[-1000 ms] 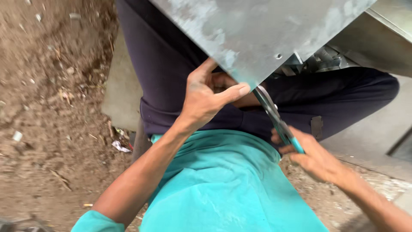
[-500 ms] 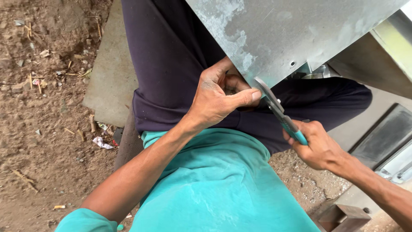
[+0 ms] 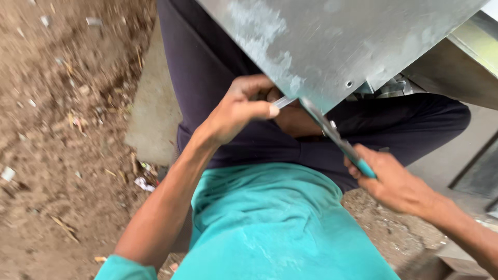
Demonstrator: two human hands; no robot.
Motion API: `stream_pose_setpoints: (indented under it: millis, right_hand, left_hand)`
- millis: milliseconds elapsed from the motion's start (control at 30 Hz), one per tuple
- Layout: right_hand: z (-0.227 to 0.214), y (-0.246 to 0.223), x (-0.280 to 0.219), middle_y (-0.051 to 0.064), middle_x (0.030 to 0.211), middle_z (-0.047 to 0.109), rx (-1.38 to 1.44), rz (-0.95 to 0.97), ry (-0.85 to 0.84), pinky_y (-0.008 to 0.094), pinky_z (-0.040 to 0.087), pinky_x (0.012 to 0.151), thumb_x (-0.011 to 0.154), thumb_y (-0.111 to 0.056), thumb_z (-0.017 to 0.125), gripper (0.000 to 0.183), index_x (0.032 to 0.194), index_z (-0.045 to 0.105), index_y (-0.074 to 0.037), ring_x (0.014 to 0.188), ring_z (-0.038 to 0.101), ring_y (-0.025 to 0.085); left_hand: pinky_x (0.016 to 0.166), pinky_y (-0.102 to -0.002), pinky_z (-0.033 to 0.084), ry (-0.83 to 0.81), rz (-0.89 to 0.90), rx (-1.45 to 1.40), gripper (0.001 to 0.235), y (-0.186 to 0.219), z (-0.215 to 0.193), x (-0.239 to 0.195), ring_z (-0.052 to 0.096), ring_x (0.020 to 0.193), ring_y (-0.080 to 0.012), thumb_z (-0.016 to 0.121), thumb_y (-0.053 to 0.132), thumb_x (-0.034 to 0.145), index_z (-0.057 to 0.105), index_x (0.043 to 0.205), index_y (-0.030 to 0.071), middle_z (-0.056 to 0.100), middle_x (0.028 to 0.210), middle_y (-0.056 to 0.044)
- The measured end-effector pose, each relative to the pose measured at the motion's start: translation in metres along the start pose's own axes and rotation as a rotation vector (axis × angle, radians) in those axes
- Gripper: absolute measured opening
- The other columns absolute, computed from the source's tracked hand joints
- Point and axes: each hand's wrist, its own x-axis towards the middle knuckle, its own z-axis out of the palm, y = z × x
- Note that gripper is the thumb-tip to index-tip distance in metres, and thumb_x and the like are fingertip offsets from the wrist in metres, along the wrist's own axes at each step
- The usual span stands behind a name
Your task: The person uses tin snips to cut a large metal sheet resting on their lap. They repeatedly snip along the edge to create a jagged cut line and remove small metal pieces.
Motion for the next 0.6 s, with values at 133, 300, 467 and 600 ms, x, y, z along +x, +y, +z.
stream_pose_setpoints:
  millis: [133, 300, 467, 600]
  right_hand:
    - [0.041, 0.057, -0.040, 0.010, 0.067, 0.067, 0.080, 0.384, -0.023, 0.040, 0.053, 0.064, 0.080, -0.018, 0.063, 0.016, 0.090, 0.068, -0.006, 0.063, 0.065, 0.023]
    - [0.139, 0.134, -0.073, 0.011, 0.073, 0.074, 0.433, 0.421, 0.162, 0.039, 0.057, 0.066, 0.074, -0.013, 0.061, 0.023, 0.089, 0.074, -0.001, 0.067, 0.069, 0.021]
    - [0.197, 0.154, -0.079, 0.011, 0.074, 0.071, 0.517, 0.489, 0.349, 0.037, 0.054, 0.065, 0.075, -0.016, 0.066, 0.026, 0.092, 0.077, 0.000, 0.066, 0.070, 0.021]
    - [0.215, 0.146, -0.078, 0.009, 0.071, 0.073, 0.646, 0.463, 0.489, 0.035, 0.051, 0.063, 0.074, -0.013, 0.062, 0.025, 0.092, 0.075, 0.000, 0.066, 0.066, 0.018]
  left_hand:
    - [0.086, -0.032, 0.054, 0.171, 0.227, 0.830, 0.028, 0.011, 0.005, 0.006, 0.065, 0.092, -0.0130, 0.077, 0.012, 0.087, 0.069, 0.113, 0.004, 0.073, 0.096, -0.001]
    - [0.078, -0.040, 0.055, 0.012, 0.146, 0.802, 0.021, -0.022, 0.027, 0.035, 0.069, 0.084, -0.0220, 0.080, 0.016, 0.087, 0.073, 0.103, 0.004, 0.072, 0.088, -0.006]
    - [0.081, -0.044, 0.056, 0.171, 0.635, 1.205, 0.021, -0.100, 0.051, 0.084, 0.069, 0.089, -0.0284, 0.068, 0.015, 0.094, 0.071, 0.112, 0.005, 0.071, 0.097, -0.010]
    - [0.078, -0.046, 0.055, 0.029, 0.565, 1.466, 0.020, -0.107, 0.035, 0.098, 0.069, 0.088, -0.0281, 0.067, 0.014, 0.098, 0.073, 0.116, 0.007, 0.072, 0.100, -0.010]
